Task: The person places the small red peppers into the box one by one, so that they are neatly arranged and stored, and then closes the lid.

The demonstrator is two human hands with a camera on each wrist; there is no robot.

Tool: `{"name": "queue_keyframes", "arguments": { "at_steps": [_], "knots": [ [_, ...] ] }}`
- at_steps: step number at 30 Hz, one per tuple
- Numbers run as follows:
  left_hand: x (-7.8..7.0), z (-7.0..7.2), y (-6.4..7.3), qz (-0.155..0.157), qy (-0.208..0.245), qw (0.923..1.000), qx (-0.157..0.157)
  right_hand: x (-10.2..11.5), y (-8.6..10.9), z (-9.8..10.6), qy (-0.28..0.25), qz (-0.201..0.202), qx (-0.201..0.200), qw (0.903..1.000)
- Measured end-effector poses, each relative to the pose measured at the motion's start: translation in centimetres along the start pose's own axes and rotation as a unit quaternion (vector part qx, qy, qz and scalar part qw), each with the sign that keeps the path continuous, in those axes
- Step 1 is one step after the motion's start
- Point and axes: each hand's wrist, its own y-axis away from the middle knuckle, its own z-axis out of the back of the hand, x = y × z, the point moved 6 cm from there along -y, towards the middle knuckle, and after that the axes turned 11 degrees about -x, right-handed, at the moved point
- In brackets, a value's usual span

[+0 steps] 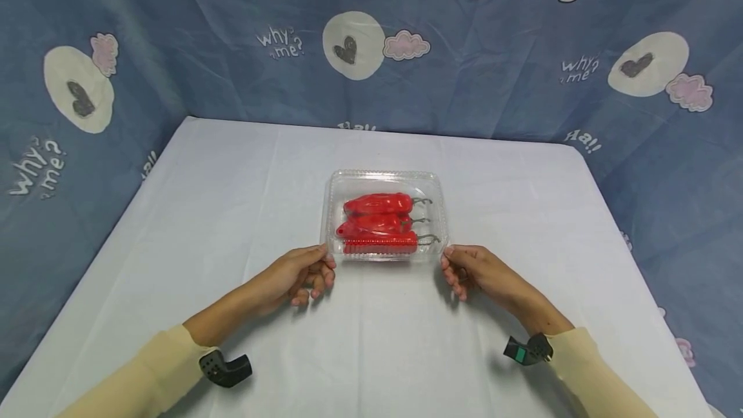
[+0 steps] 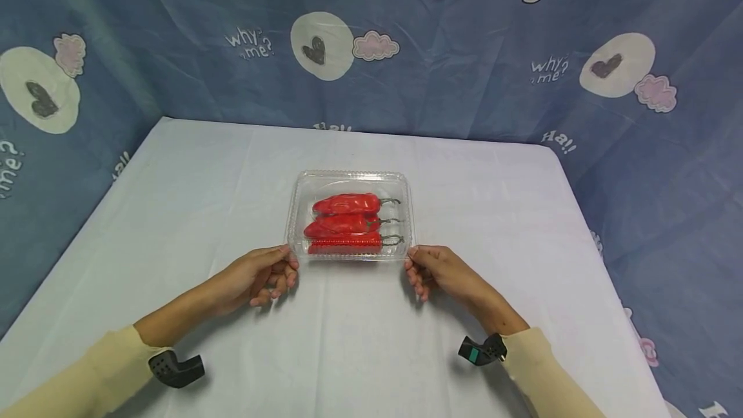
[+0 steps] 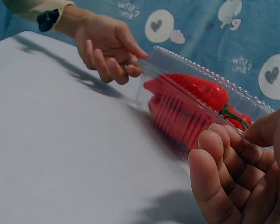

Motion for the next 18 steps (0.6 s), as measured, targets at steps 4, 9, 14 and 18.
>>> {"name": "queue_keyframes", "arguments": {
  "at_steps": [4,9,14,18],
  "knots": [
    [0.18,-0.26,-0.05,-0.006,0.025,0.9997,0.002,-0.08,0.02,-0.02,-0.001,0.0,0.004,1.0],
    [0.4,-0.39,-0.05,-0.016,0.037,0.9991,-0.012,-0.14,0.05,-0.05,-0.002,-0.001,0.005,1.0],
    [0.54,-0.43,0.1,-0.021,0.034,0.9986,-0.035,-0.05,0.07,-0.13,-0.002,0.002,0.008,1.0],
    [0.68,-0.42,0.14,-0.019,0.028,0.9977,-0.059,0.03,0.08,-0.11,0.002,0.004,0.007,1.0]
  ]
}}
